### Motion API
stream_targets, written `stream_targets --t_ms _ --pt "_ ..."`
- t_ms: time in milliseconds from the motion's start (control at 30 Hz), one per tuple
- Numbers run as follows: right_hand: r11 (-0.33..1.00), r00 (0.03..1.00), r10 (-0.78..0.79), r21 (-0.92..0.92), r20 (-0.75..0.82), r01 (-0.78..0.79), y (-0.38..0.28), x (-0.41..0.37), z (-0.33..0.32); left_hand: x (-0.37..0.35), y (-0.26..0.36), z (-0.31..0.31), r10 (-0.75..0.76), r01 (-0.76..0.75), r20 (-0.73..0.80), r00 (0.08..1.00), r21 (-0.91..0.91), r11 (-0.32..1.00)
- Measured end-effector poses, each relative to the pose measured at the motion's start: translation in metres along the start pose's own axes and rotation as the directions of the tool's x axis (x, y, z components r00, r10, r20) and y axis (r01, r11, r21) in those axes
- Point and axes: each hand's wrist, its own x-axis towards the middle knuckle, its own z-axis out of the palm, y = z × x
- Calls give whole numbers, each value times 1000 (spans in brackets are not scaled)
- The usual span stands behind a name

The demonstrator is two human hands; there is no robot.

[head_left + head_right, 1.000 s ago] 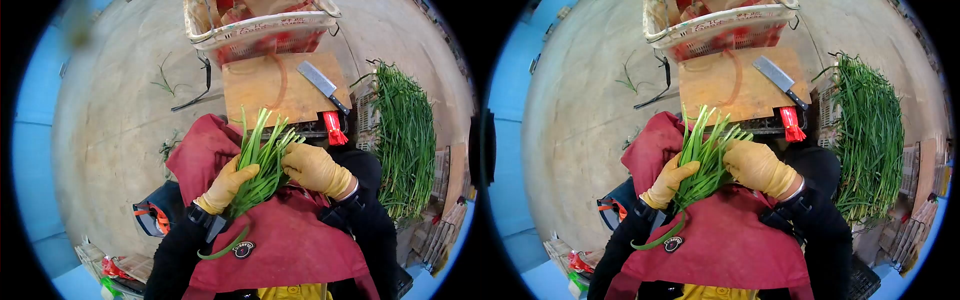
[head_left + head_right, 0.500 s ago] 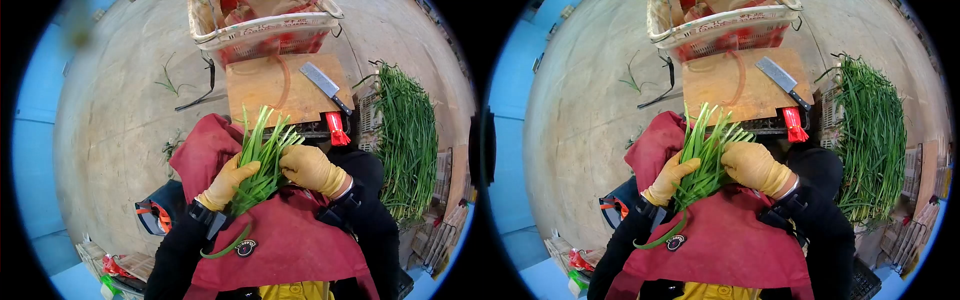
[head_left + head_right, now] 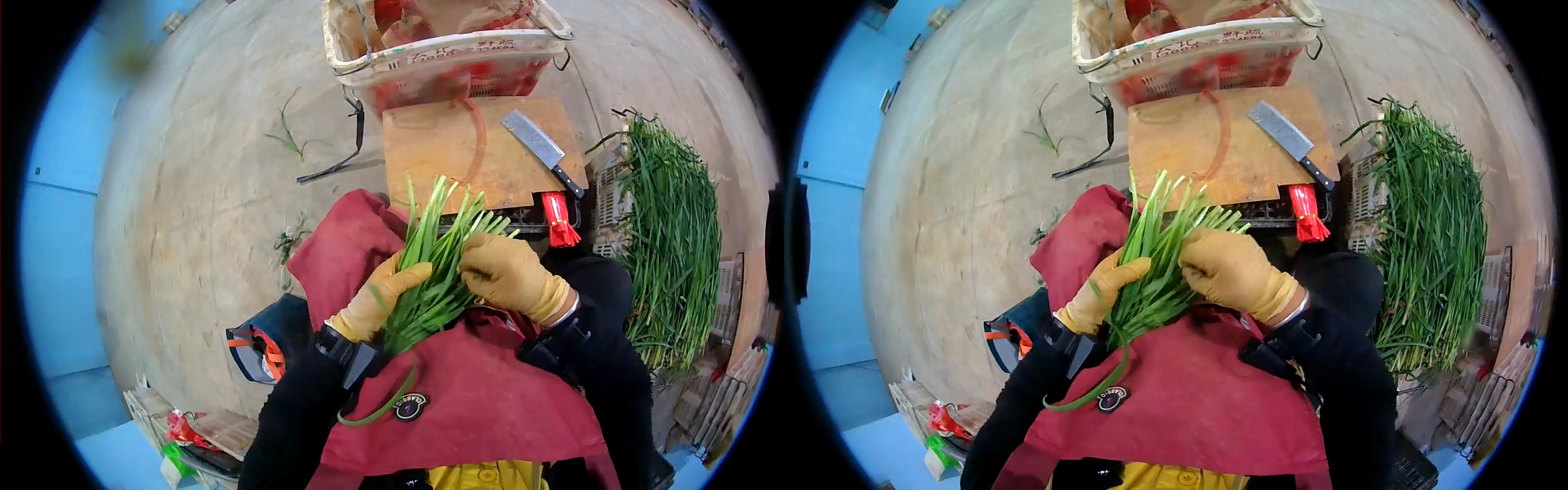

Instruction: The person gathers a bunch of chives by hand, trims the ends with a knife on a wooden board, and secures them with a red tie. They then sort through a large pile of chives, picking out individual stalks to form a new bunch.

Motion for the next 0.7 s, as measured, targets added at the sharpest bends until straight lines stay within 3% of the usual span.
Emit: stream_targets --t_ms 100,133,167,200,233,300,400,500,567,633,700 --pt "983 951 168 122 -259 -140 9 -4 0 4 -1 -1 -25 25 16 1000 -5 1000" --pt "828 885 430 467 -176 -310 12 -5 -1 1 2 6 -25 25 21 999 -24 999" --pt "532 777 629 734 -9 -422 14 -6 -5 0 3 13 -26 27 27 999 -43 999" --pt "441 728 686 795 1 -417 16 -6 -9 2 -5 3 -52 54 55 997 -44 998" --pt "333 692 720 855 41 -398 18 -6 -17 1 -4 2 -52 46 68 996 82 996" --pt "245 672 739 945 -38 -215 33 -9 -19 2 0 5 -48 15 94 994 329 944" --pt "170 562 822 982 -93 -87 37 -10 -23 5 -7 8 7 -62 126 992 434 899" --pt "328 535 778 939 -330 102 55 -21 -45 8 -13 4 49 -96 120 992 425 900" --pt "379 463 757 887 -461 265 69 -34 -75 7 -16 -3 65 -96 101 993 350 932" --pt "359 386 783 861 -488 360 64 -49 -106 4 -14 -2 84 -101 70 994 303 948" --pt "531 302 773 830 -557 173 64 -68 -109 1 -8 -4 109 -121 56 992 273 954"
